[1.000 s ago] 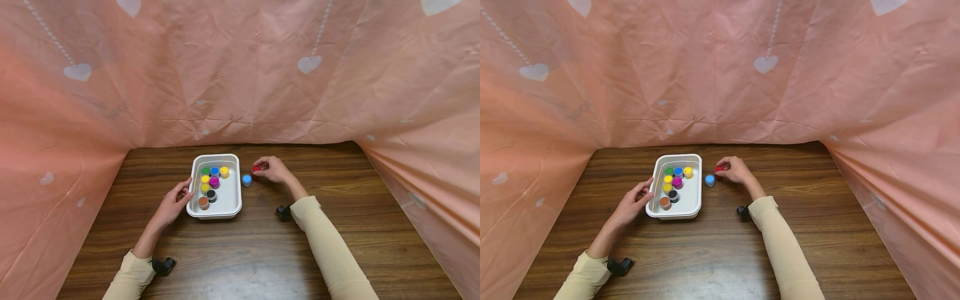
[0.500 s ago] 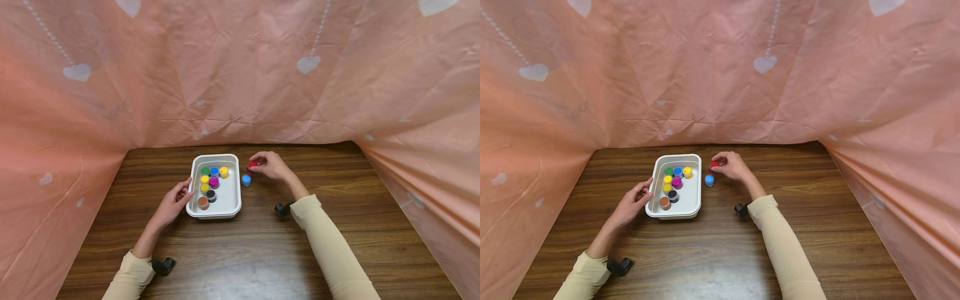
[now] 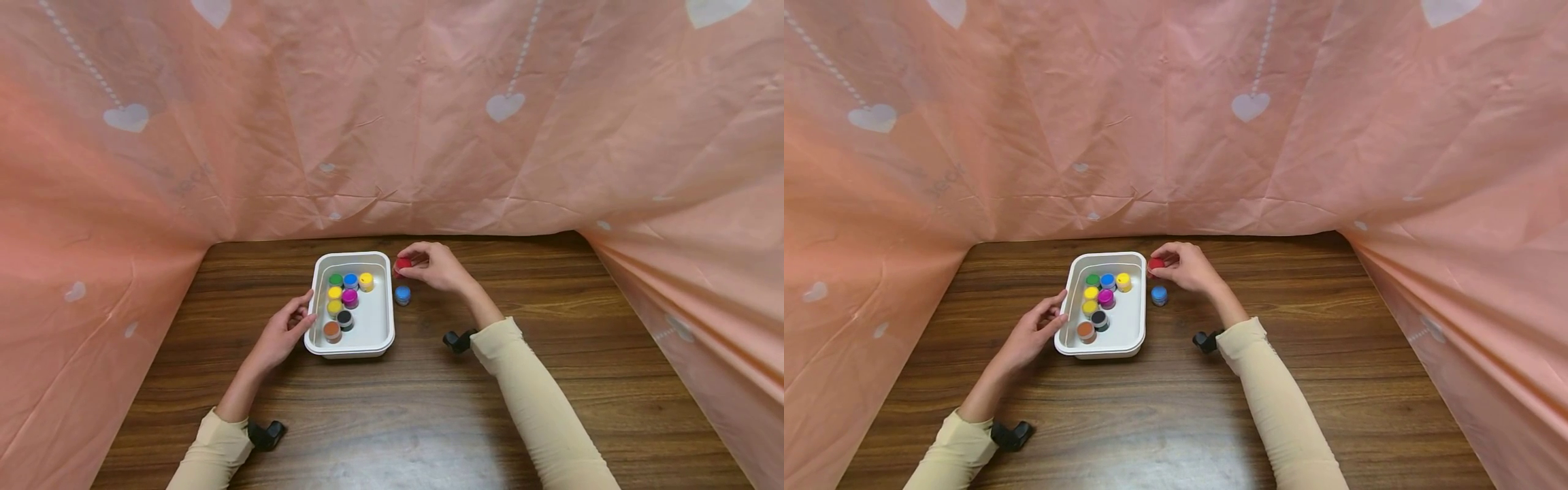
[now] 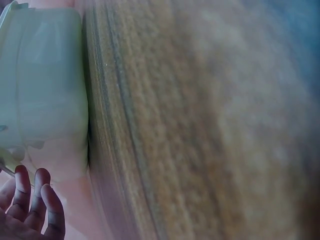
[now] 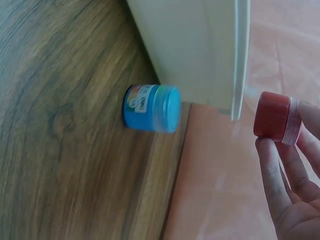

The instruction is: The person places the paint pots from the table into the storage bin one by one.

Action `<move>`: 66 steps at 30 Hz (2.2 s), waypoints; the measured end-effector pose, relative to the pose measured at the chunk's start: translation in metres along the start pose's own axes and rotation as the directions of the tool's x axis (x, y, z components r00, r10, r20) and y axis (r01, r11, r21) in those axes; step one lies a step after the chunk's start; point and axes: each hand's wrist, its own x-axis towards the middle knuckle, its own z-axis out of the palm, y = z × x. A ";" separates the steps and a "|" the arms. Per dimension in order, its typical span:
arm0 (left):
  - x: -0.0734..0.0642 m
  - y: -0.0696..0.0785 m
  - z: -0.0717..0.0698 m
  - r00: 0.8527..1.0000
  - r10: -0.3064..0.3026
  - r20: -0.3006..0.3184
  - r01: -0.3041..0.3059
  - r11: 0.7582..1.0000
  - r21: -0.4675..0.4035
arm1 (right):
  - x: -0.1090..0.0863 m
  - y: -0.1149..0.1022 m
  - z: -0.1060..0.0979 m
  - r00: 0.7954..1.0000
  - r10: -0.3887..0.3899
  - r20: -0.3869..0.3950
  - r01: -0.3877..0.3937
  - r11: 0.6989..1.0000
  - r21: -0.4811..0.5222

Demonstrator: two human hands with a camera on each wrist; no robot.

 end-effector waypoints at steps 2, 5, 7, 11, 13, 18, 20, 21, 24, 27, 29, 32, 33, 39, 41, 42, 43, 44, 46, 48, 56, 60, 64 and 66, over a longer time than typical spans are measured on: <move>-0.002 0.005 -0.001 1.000 -0.005 0.003 0.005 1.000 0.002 | 0.001 -0.003 0.001 1.000 -0.009 0.002 0.009 1.000 0.003; -0.003 0.008 -0.001 1.000 -0.007 0.005 0.007 1.000 0.000 | 0.001 -0.007 0.003 1.000 -0.018 0.001 0.018 1.000 0.009; -0.003 0.009 -0.002 1.000 -0.003 0.005 0.003 1.000 -0.004 | 0.001 -0.010 0.004 1.000 -0.025 0.006 0.024 1.000 0.018; -0.003 0.009 -0.002 1.000 -0.007 0.004 0.007 1.000 -0.006 | 0.003 -0.014 0.010 0.999 -0.042 0.021 0.042 0.999 0.035; -0.003 0.009 -0.002 1.000 -0.016 0.005 0.016 1.000 -0.005 | 0.004 -0.015 0.013 0.998 -0.051 0.028 0.050 0.998 0.041; 0.001 0.000 0.000 1.000 -0.016 0.002 0.016 1.000 -0.007 | 0.006 -0.015 0.021 0.997 -0.056 0.051 0.054 0.998 0.027; 0.004 -0.010 0.001 1.000 -0.012 -0.004 0.012 1.000 -0.008 | 0.008 -0.014 0.025 0.997 -0.049 0.056 0.048 0.999 0.024; 0.005 -0.015 0.002 1.000 -0.011 -0.007 0.011 1.000 -0.007 | 0.009 -0.013 0.027 0.997 -0.044 0.057 0.042 0.999 0.027; 0.009 -0.029 0.003 1.000 -0.007 -0.016 0.007 1.000 0.002 | 0.011 -0.011 0.033 0.998 -0.038 0.049 0.037 0.999 0.028; 0.011 -0.035 0.003 1.000 -0.001 -0.018 0.001 1.000 0.000 | 0.013 -0.010 0.037 0.998 -0.044 0.038 0.044 0.999 0.024; 0.011 -0.037 0.003 1.000 0.005 -0.015 -0.005 1.000 -0.009 | 0.014 -0.009 0.039 0.998 -0.052 0.031 0.052 0.998 0.020; 0.012 -0.038 0.002 1.000 0.001 -0.011 -0.001 1.000 -0.016 | 0.015 -0.009 0.042 0.998 -0.053 0.026 0.052 0.998 0.023; 0.012 -0.038 0.002 1.000 0.000 -0.008 0.000 1.000 -0.015 | 0.015 -0.008 0.043 0.998 -0.055 0.026 0.054 0.998 0.018; 0.013 -0.037 0.002 1.000 -0.004 -0.004 0.004 1.000 -0.022 | 0.018 -0.004 0.048 0.998 -0.064 -0.005 0.064 0.996 -0.065; 0.013 -0.037 0.002 1.000 -0.002 -0.007 0.002 1.000 -0.022 | 0.018 -0.001 0.051 0.998 -0.066 -0.019 0.064 0.994 -0.087; 0.013 -0.037 0.002 1.000 -0.003 -0.009 0.003 1.000 -0.020 | 0.019 0.000 0.052 0.997 -0.068 -0.023 0.065 0.994 -0.092; 0.013 -0.038 0.002 1.000 -0.003 -0.009 0.003 1.000 -0.015 | 0.019 0.001 0.053 0.997 -0.070 -0.025 0.067 0.993 -0.098; 0.013 -0.038 0.002 1.000 -0.004 -0.010 0.003 1.000 -0.012 | 0.020 0.002 0.054 0.997 -0.073 -0.025 0.070 0.992 -0.101; 0.013 -0.036 0.002 1.000 -0.009 -0.011 0.009 1.000 -0.006 | 0.021 0.004 0.057 0.997 -0.076 -0.021 0.073 0.993 -0.096; 0.012 -0.033 0.002 1.000 -0.013 -0.008 0.013 1.000 -0.002 | 0.022 0.006 0.059 0.997 -0.079 -0.015 0.077 0.993 -0.089; 0.002 -0.001 -0.002 1.000 -0.006 0.007 0.006 1.000 -0.019 | 0.026 0.013 0.067 0.993 -0.118 -0.017 0.115 0.986 -0.120; 0.001 0.002 -0.002 1.000 -0.005 0.004 0.006 0.999 -0.034 | 0.028 0.012 0.071 0.992 -0.120 -0.040 0.112 0.981 -0.160; 0.001 0.002 -0.001 1.000 -0.012 0.002 0.012 0.999 -0.041 | 0.028 0.007 0.075 0.994 -0.102 -0.036 0.093 0.974 -0.208; 0.000 0.003 -0.002 1.000 -0.017 0.002 0.017 0.999 -0.042 | 0.029 0.004 0.076 0.996 -0.088 -0.022 0.081 0.971 -0.224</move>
